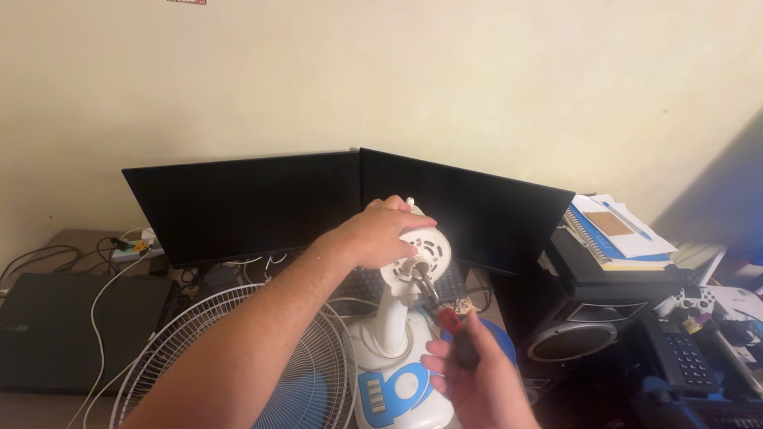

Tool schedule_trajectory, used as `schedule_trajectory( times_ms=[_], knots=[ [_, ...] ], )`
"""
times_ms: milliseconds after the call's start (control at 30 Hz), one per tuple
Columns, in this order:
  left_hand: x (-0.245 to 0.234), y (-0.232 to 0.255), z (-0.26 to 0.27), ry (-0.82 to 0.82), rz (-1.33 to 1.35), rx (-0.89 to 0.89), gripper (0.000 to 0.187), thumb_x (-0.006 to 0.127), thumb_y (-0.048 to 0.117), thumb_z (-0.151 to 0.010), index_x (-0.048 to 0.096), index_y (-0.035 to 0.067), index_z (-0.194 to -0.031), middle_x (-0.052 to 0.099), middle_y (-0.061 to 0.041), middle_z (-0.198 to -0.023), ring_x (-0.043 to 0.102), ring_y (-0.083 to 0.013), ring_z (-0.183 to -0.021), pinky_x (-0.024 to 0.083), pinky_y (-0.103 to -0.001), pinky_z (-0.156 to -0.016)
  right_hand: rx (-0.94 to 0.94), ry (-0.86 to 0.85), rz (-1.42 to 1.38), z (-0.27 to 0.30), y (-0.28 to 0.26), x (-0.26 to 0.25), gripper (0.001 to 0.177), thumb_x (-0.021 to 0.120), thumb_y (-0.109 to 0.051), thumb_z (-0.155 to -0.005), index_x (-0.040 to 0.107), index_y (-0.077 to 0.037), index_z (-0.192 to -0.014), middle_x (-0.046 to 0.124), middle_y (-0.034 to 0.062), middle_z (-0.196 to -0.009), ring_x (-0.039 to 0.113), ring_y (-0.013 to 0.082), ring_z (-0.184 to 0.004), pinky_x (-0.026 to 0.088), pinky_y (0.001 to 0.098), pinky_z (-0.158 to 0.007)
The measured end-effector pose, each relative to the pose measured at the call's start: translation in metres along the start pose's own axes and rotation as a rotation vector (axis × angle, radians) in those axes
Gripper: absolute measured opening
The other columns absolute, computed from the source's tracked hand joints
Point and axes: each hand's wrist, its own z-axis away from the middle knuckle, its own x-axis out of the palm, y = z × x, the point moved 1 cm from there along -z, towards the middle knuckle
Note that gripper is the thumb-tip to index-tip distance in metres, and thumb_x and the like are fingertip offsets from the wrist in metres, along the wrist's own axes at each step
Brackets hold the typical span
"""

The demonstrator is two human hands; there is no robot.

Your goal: The person uses a screwdriver to loosen and remove a screw from the back of a white fan motor housing. They then use a wrench to further loosen the screw and remove it from the motor housing.

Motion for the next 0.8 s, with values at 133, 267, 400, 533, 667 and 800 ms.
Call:
schedule_trajectory(
  times_ms=[133,267,400,533,667,800],
  knots=[
    [0.000,0.000,0.000,0.010,0.003,0.000,0.056,0.077,0.021,-0.083,0.065,0.032,-0.136,0.047,-0.010,-0.150,0.044,-0.0303,-0.138,0.040,-0.041,-0.114,0.027,-0.023,-0.001,0.004,-0.003,0.004,0.054,0.068,-0.040,-0.089,0.070,-0.004,-0.129,0.069,0.0163,-0.073,0.068,0.0281,-0.067,0.052,0.0388,-0.063],
    [-0.002,0.000,0.001,0.002,0.005,-0.017,0.057,0.077,0.021,-0.082,0.064,0.033,-0.136,0.045,-0.010,-0.151,0.042,-0.0303,-0.139,0.039,-0.041,-0.114,-0.539,0.181,1.331,0.013,-0.018,0.009,0.068,0.074,-0.034,-0.082,0.055,-0.027,-0.147,0.072,0.0097,-0.104,0.073,0.0265,-0.093,0.056,0.0370,-0.079],
    [0.000,-0.002,0.001,0.004,0.006,-0.007,0.057,0.077,0.021,-0.082,0.064,0.033,-0.137,0.045,-0.011,-0.152,0.042,-0.0316,-0.139,0.039,-0.041,-0.114,-0.655,0.085,1.557,0.008,-0.023,-0.001,0.070,0.070,-0.026,-0.082,0.051,-0.026,-0.150,0.072,0.0069,-0.112,0.073,0.0263,-0.098,0.055,0.0394,-0.083],
    [0.001,-0.004,-0.001,-0.001,0.003,0.010,0.058,0.078,0.021,-0.081,0.065,0.033,-0.136,0.046,-0.012,-0.151,0.043,-0.0327,-0.138,0.038,-0.041,-0.115,-0.687,-0.035,0.903,-0.010,-0.008,-0.010,0.068,0.083,-0.033,-0.087,0.054,-0.007,-0.142,0.078,0.0075,-0.103,0.076,0.0199,-0.097,0.057,0.0385,-0.083],
    [0.004,-0.006,-0.002,0.021,0.001,0.032,0.058,0.077,0.021,-0.081,0.064,0.032,-0.137,0.045,-0.013,-0.152,0.043,-0.0339,-0.138,0.039,-0.042,-0.114,0.000,-0.129,0.018,-0.028,0.019,-0.021,0.063,0.056,-0.048,-0.097,0.062,-0.007,-0.144,0.072,0.0179,-0.090,0.070,0.0286,-0.075,0.053,0.0436,-0.073],
    [0.001,-0.004,0.001,0.015,0.011,0.025,0.058,0.077,0.020,-0.081,0.065,0.032,-0.136,0.046,-0.012,-0.152,0.044,-0.0328,-0.138,0.039,-0.041,-0.114,-0.171,-0.088,0.250,-0.029,0.023,-0.011,0.054,0.074,-0.024,-0.089,0.059,-0.012,-0.140,0.072,0.0146,-0.087,0.069,0.0253,-0.073,0.056,0.0442,-0.072]
  ],
)
